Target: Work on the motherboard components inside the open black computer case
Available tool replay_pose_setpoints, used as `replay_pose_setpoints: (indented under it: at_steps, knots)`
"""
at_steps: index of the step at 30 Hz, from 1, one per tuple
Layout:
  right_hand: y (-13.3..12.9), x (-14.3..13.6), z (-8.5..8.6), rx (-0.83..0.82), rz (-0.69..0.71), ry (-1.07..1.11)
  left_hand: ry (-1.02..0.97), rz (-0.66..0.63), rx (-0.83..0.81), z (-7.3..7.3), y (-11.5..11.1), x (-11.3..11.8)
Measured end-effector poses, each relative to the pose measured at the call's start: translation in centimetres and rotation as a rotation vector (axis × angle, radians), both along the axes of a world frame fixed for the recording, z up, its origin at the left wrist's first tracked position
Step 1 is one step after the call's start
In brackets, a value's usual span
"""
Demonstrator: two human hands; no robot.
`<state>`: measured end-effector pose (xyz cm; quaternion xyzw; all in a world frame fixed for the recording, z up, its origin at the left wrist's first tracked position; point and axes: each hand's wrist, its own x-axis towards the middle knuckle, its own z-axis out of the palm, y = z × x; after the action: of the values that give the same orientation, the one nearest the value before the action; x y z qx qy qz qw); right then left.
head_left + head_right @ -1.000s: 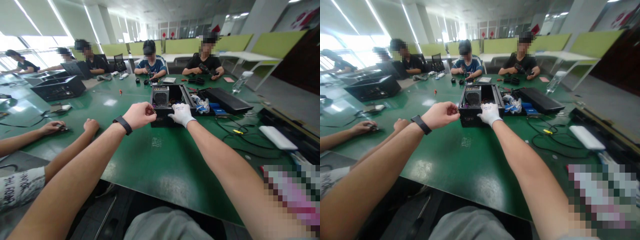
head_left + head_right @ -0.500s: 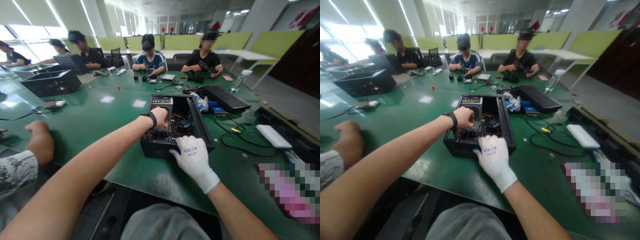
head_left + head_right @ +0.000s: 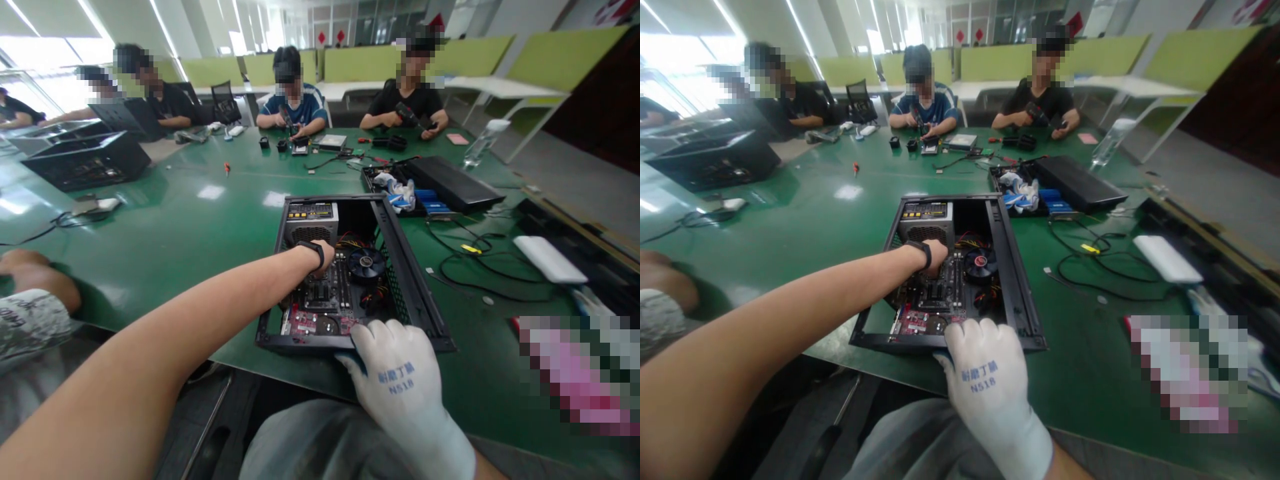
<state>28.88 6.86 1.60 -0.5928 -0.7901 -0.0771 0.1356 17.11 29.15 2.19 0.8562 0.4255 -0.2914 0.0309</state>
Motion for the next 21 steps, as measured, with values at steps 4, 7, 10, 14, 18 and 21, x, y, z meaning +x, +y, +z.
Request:
replay_pose_setpoints:
  at_steps: [4,7,10,14,18,21]
  knots:
    - [0.1,0.1,-0.2,-0.001,0.007,0.009,-0.008,0.017,-0.008,-0.1,0.0,0.1]
    - [0.0,0.2,-0.4,0.006,0.012,0.016,-0.008,0.031,-0.007,-0.1,0.2,0.1]
    - [0.0,0.3,-0.5,0.004,0.014,0.027,-0.036,0.021,0.01,-0.4,0.6,0.0]
    - [0.0,0.3,-0.5,0.009,0.016,0.035,-0.026,0.029,0.006,-0.9,1.1,-0.1]
    - [0.1,0.3,-0.6,0.005,0.014,0.023,-0.037,0.051,0.002,-1.2,1.5,-0.1]
    - [0.1,0.3,-0.7,0.01,0.014,0.02,-0.025,0.056,-0.005,-1.2,1.7,-0.1]
